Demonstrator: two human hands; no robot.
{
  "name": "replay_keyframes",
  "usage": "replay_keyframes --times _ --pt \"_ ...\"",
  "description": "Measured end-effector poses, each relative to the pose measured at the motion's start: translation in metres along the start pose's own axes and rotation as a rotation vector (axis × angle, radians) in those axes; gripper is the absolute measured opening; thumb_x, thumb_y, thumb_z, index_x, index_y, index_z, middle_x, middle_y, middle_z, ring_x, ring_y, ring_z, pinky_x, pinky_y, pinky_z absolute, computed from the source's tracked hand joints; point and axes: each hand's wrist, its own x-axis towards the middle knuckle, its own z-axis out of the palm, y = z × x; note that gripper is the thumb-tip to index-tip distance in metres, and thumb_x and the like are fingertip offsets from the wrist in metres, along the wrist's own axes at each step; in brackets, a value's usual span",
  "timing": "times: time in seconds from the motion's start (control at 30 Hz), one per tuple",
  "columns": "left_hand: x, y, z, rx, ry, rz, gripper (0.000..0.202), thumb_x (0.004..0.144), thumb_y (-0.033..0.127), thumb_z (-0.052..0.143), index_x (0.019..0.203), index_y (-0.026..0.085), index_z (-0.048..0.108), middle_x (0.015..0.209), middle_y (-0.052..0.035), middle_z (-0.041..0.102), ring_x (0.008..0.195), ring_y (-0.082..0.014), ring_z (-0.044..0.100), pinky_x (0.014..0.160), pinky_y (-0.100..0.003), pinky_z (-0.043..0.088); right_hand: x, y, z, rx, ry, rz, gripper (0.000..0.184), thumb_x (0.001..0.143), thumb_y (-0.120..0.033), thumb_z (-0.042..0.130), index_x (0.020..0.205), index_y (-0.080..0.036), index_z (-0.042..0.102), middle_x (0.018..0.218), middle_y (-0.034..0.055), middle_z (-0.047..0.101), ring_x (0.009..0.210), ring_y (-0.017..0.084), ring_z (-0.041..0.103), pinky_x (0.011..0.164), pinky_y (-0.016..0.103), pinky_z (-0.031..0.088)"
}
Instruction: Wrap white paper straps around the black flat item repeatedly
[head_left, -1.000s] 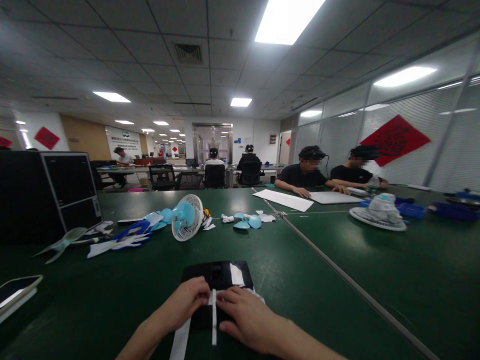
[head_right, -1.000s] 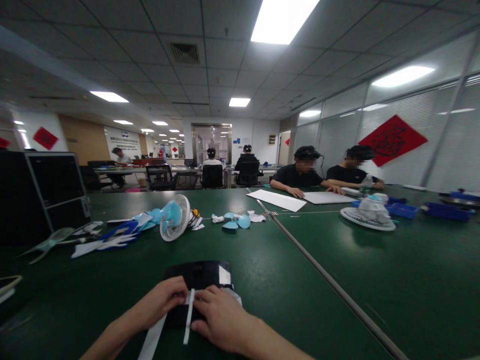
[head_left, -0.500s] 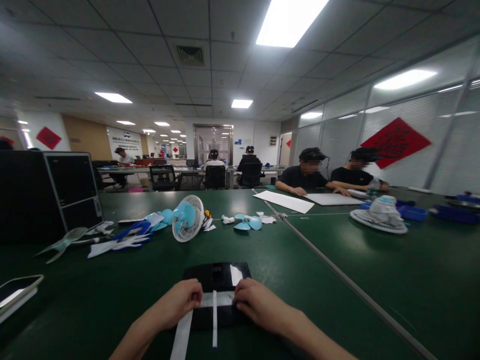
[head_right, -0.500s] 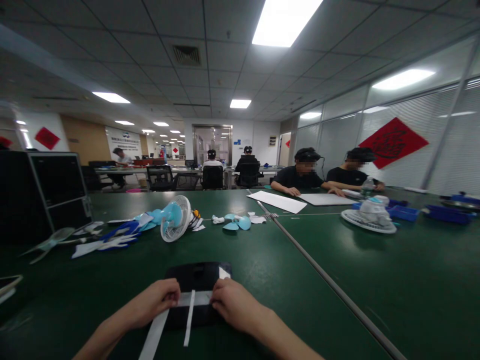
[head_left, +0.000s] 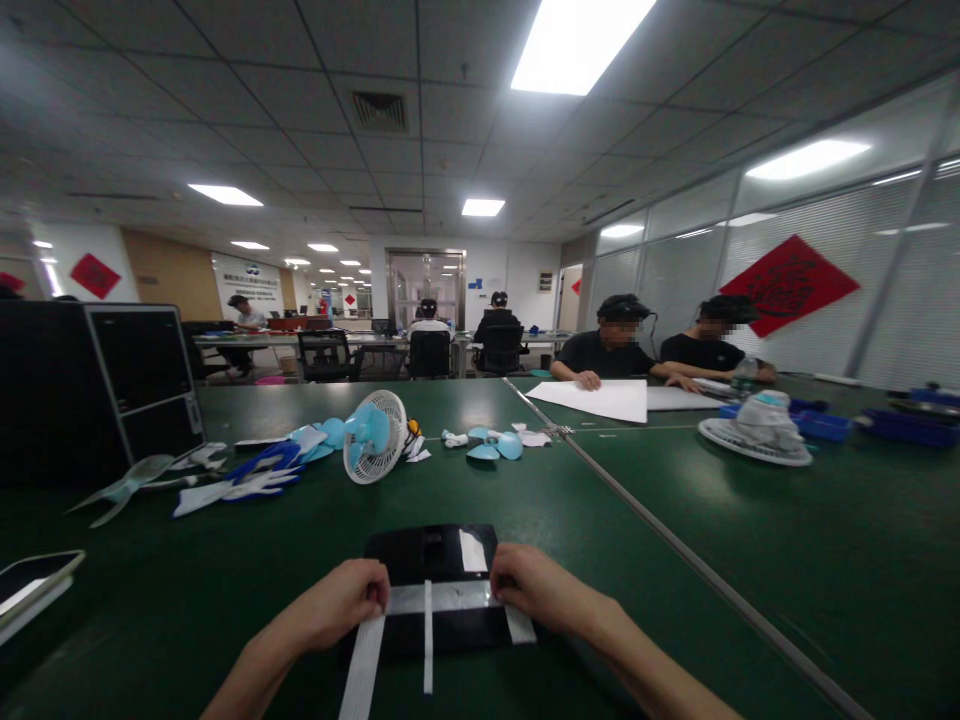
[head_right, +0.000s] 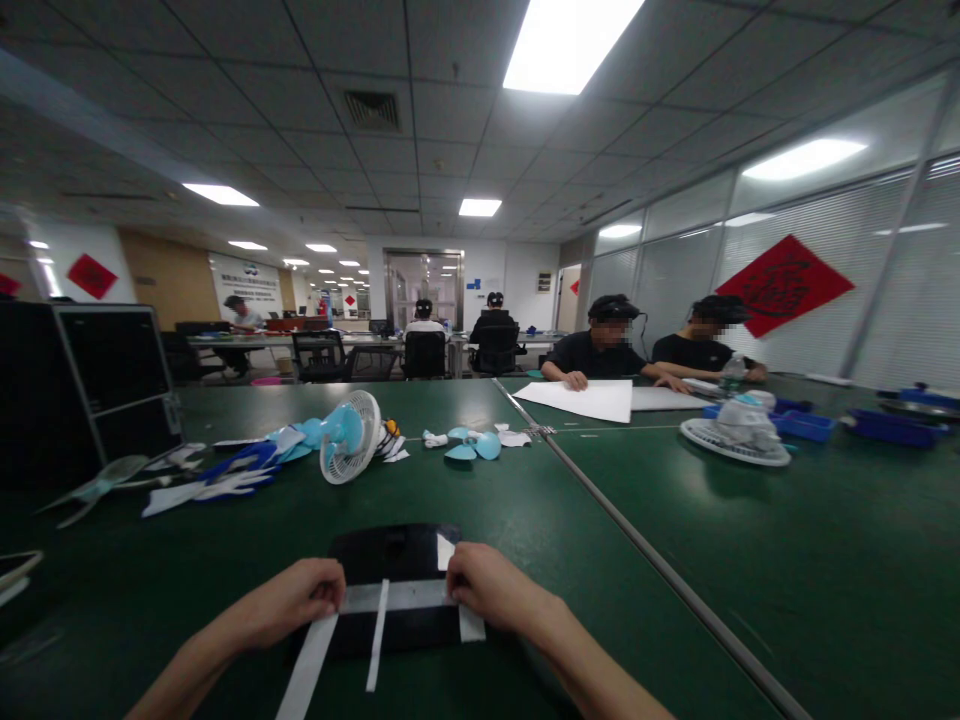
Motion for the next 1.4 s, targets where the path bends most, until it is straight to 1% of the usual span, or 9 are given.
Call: replay_keyframes --times 0.27,0.4,0.5,0.63,0.77,0.9,1.0,1.2,1.4 --pt "0.001 -0.003 -0.003 -0.012 0.012 0.013 0.022 0.076 0.029 0.053 0.091 0.021 0.066 0.097 -0.0017 0.064 0.086 -0.0184 0.059 0.071 -0.027 0.044 0.001 0.005 0.001 0.0 0.036 -0.026 0.015 0.084 -0.022 0.056 0.089 -0.019 0.07 0.096 0.0036 0.063 0.087 0.016 0.058 0.08 0.026 0.044" --pt "0.012 -0.025 -0.009 0.085 0.215 -0.041 0.026 0.082 0.04 0.048 0.086 0.02 0.064 0.092 -0.0032 0.065 0.084 -0.019 0.059 0.071 -0.027 0.043 0.004 0.008 0.002 0.003 0.153 0.044 0.017 0.085 -0.024 0.054 0.093 -0.02 0.069 0.099 0.0043 0.062 0.088 0.017 0.058 0.078 0.027 0.045" --pt "0.02 -0.051 -0.017 0.228 0.368 -0.212 0.021 0.085 0.035 0.046 0.089 0.02 0.06 0.096 -0.0055 0.065 0.086 -0.0191 0.06 0.072 -0.028 0.043 0.012 0.009 0.005 -0.002 0.209 0.059 0.019 0.084 -0.022 0.054 0.097 -0.02 0.068 0.101 0.0052 0.061 0.091 0.018 0.057 0.081 0.028 0.045" --pt "0.023 -0.083 -0.023 0.301 0.408 -0.349 0.017 0.087 0.03 0.045 0.093 0.019 0.057 0.102 -0.0079 0.064 0.089 -0.0189 0.06 0.072 -0.028 0.045 0.034 0.001 0.011 -0.046 0.18 0.011 0.026 0.082 -0.025 0.058 0.107 -0.021 0.065 0.111 0.0066 0.059 0.101 0.02 0.055 0.087 0.029 0.044" --pt "0.02 -0.1 -0.027 0.299 0.436 -0.396 0.018 0.088 0.029 0.041 0.094 0.019 0.054 0.102 -0.009 0.063 0.089 -0.02 0.061 0.072 -0.03 0.047 0.071 -0.011 0.014 -0.173 0.13 -0.055 0.034 0.08 -0.028 0.062 0.112 -0.018 0.063 0.117 0.0086 0.059 0.106 0.021 0.054 0.091 0.029 0.042" --pt "0.019 -0.108 -0.028 0.268 0.439 -0.411 0.02 0.088 0.032 0.04 0.096 0.018 0.053 0.104 -0.0101 0.062 0.091 -0.0214 0.061 0.073 -0.032 0.048 0.104 -0.016 0.017 -0.222 0.067 -0.035 0.03 0.074 -0.029 0.068 0.102 -0.016 0.069 0.103 0.01 0.066 0.095 0.023 0.059 0.08 0.03 0.045" --pt "0.02 -0.113 -0.028 0.255 0.441 -0.405 0.021 0.087 0.033 0.04 0.097 0.018 0.052 0.105 -0.0103 0.062 0.092 -0.0214 0.061 0.073 -0.032 0.048 0.111 -0.015 0.016 -0.248 0.042 -0.011 0.027 0.073 -0.03 0.069 0.097 -0.017 0.071 0.098 0.0091 0.068 0.091 0.024 0.061 0.075 0.03 0.045" --pt "0.023 -0.121 -0.028 0.264 0.42 -0.394 0.021 0.088 0.033 0.037 0.093 0.019 0.052 0.102 -0.0104 0.063 0.089 -0.0218 0.062 0.072 -0.033 0.048 0.068 0.001 -0.001 -0.278 0.128 0.118 0.026 0.078 -0.037 0.063 0.098 -0.021 0.069 0.101 0.0068 0.066 0.093 0.022 0.059 0.074 0.028 0.043" --pt "0.025 -0.124 -0.026 0.252 0.417 -0.384 0.024 0.087 0.034 0.038 0.099 0.019 0.051 0.107 -0.0113 0.063 0.091 -0.022 0.063 0.073 -0.033 0.049 -0.015 0.058 -0.032 -0.299 0.27 0.379 0.03 0.084 -0.037 0.051 0.099 -0.016 0.067 0.097 0.011 0.066 0.088 0.022 0.06 0.072 0.03 0.042"
